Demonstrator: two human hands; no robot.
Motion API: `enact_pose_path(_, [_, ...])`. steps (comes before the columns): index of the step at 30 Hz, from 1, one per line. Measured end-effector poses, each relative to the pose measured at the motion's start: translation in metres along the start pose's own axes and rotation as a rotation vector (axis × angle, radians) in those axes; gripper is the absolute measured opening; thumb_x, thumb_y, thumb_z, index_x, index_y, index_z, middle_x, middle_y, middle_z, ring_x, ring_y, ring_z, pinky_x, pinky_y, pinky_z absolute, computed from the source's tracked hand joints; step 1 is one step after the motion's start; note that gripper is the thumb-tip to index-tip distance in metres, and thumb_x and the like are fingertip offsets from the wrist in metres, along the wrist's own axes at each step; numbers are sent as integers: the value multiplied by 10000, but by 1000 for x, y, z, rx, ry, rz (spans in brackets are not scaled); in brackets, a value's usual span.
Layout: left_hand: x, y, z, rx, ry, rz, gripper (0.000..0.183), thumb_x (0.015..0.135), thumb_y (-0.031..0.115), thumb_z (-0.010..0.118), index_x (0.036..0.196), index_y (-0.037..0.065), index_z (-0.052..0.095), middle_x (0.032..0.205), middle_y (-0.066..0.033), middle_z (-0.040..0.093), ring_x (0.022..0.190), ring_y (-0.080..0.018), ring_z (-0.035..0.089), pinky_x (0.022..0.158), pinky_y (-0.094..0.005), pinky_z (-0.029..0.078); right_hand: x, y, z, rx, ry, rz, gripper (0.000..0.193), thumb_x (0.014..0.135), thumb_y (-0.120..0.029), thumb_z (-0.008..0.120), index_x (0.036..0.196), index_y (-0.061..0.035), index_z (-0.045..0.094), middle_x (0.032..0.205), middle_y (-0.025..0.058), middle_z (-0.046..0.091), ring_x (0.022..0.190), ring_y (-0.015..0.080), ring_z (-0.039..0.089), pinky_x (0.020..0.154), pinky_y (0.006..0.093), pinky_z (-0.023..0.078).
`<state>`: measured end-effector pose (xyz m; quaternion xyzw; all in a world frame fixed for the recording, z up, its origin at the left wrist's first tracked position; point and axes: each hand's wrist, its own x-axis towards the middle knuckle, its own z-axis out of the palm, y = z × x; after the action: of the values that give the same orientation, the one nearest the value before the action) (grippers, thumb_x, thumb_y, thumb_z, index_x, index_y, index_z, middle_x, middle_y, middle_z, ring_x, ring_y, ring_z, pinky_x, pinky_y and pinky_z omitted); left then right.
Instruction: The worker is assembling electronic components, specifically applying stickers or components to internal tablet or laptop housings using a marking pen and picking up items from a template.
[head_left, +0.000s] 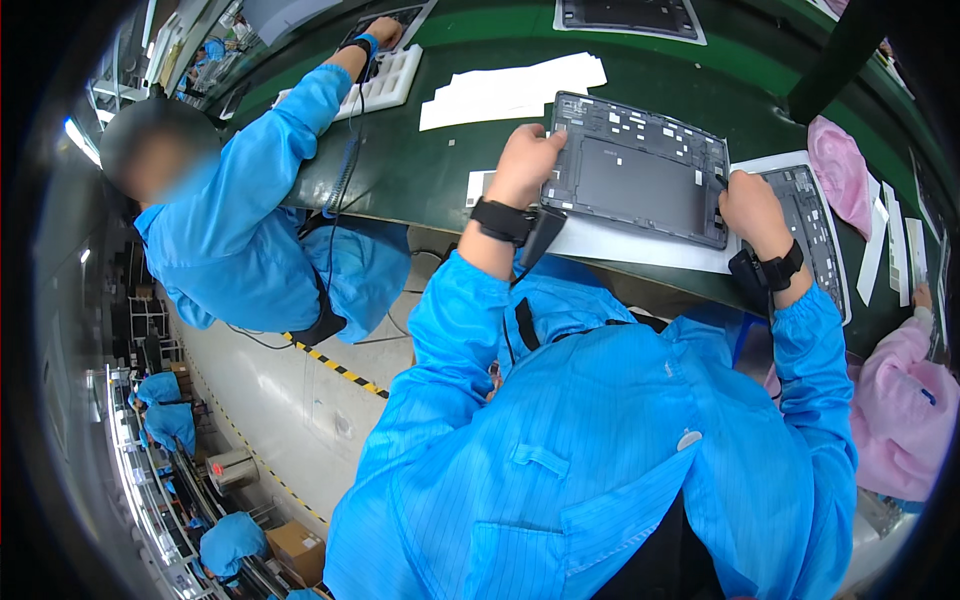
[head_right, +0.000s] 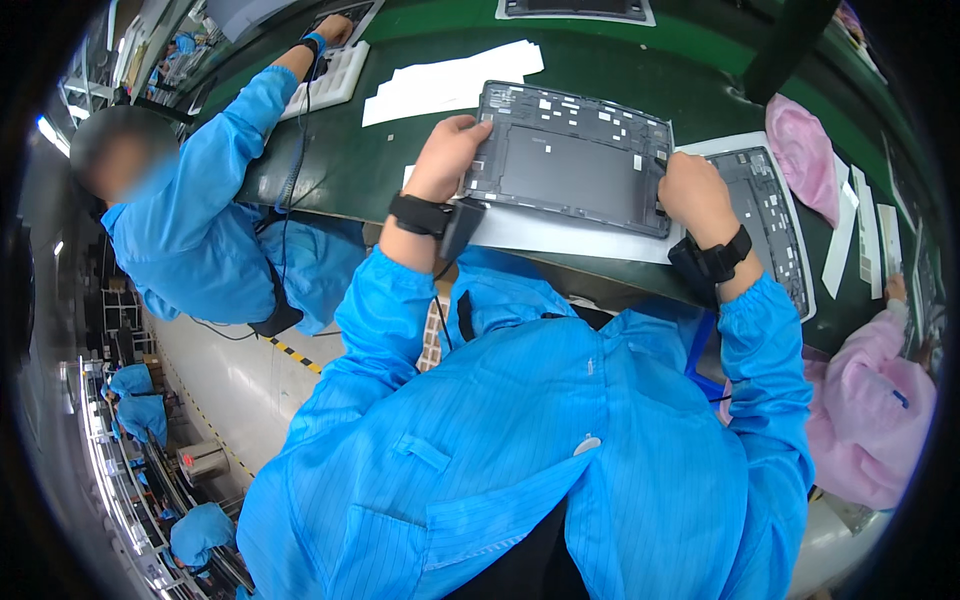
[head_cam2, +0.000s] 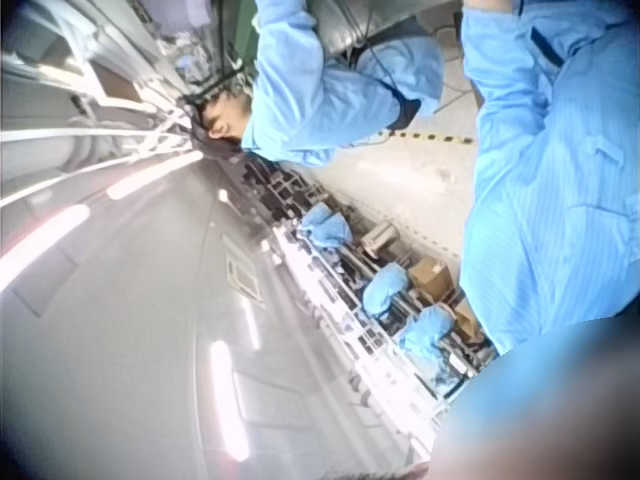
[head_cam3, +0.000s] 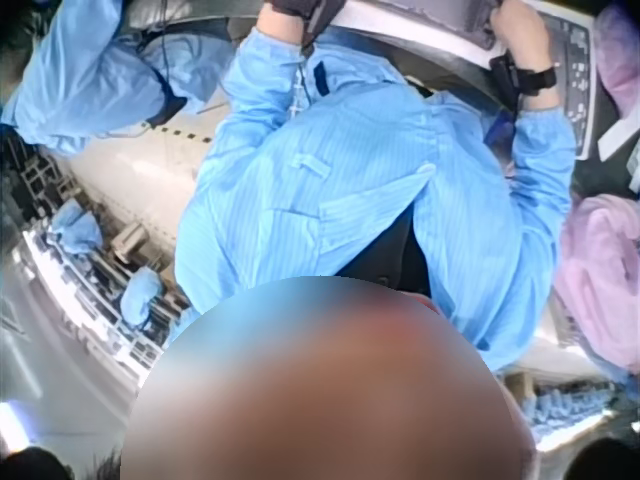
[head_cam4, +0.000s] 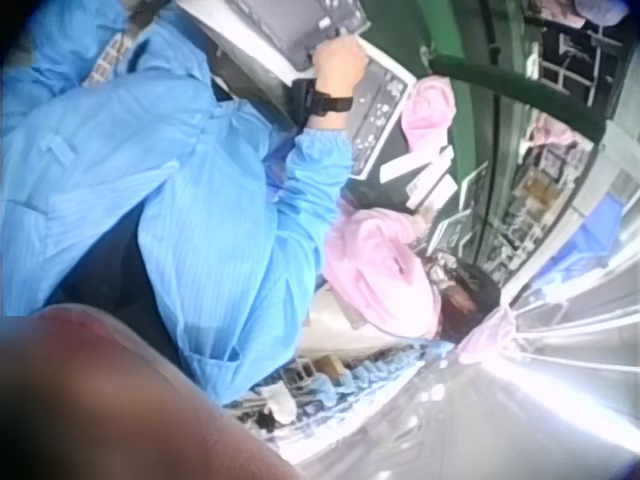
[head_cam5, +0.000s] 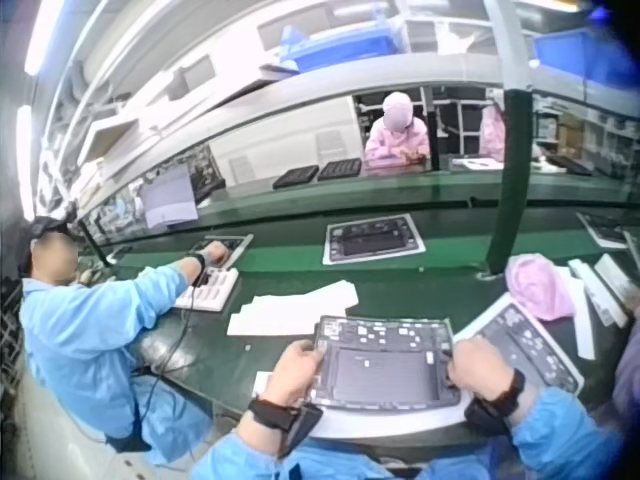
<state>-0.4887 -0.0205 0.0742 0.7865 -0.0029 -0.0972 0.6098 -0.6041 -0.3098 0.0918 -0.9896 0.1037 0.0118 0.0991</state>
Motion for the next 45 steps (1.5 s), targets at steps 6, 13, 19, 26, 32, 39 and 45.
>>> enact_pose_path(6, [-16,40,-19,-623,-581,-218,301,1006,197,467,1198,-20,547,1123,-91,644,1010,-157,619,891,-299,498,2,15,8,125,-6,7,229,785,-118,525,810,85,628,856,335,619,836,470,621,773,524,499])
enact_pose_path(13, [-28,101,-33,-519,-364,130,333,981,157,474,1259,-23,518,1153,-99,627,1004,-150,612,873,-272,487,17,30,-5,728,185,58,457,900,-383,589,1003,61,624,869,180,662,815,320,646,685,369,499])
enact_pose_path(19, [51,176,-40,-573,-463,252,309,967,216,503,1151,-13,600,1039,-97,678,866,-180,673,770,-302,548,73,12,-41,2023,-353,34,573,916,-654,424,1082,-141,618,682,-40,588,422,69,444,321,208,237])
enact_pose_path(26, [179,240,-25,-397,-427,208,241,958,205,517,1015,-4,624,872,-101,688,714,-193,672,671,-332,552,160,37,-105,1837,-124,105,235,964,-285,545,949,-61,617,720,7,627,375,66,350,307,212,174])
enact_pose_path(32, [297,181,69,-385,-323,188,257,942,229,550,946,-12,639,772,-83,654,617,-213,607,603,-331,495,256,103,-116,1205,134,235,245,919,-207,627,764,-33,549,607,21,470,426,98,378,380,294,228])
enact_pose_path(39, [401,102,190,1071,-409,1069,160,786,87,579,785,-51,662,787,-211,656,716,-315,658,622,-414,502,371,181,-76,-292,104,325,286,817,-154,548,1012,-20,708,1131,224,637,1068,373,618,886,435,505])
enact_pose_path(45, [343,127,290,706,-401,429,278,798,104,580,1003,-62,669,1088,-259,647,1063,-358,625,890,-396,512,401,299,-35,-263,-5,627,316,879,-207,513,1122,-99,683,1270,125,595,1168,334,574,958,447,467])
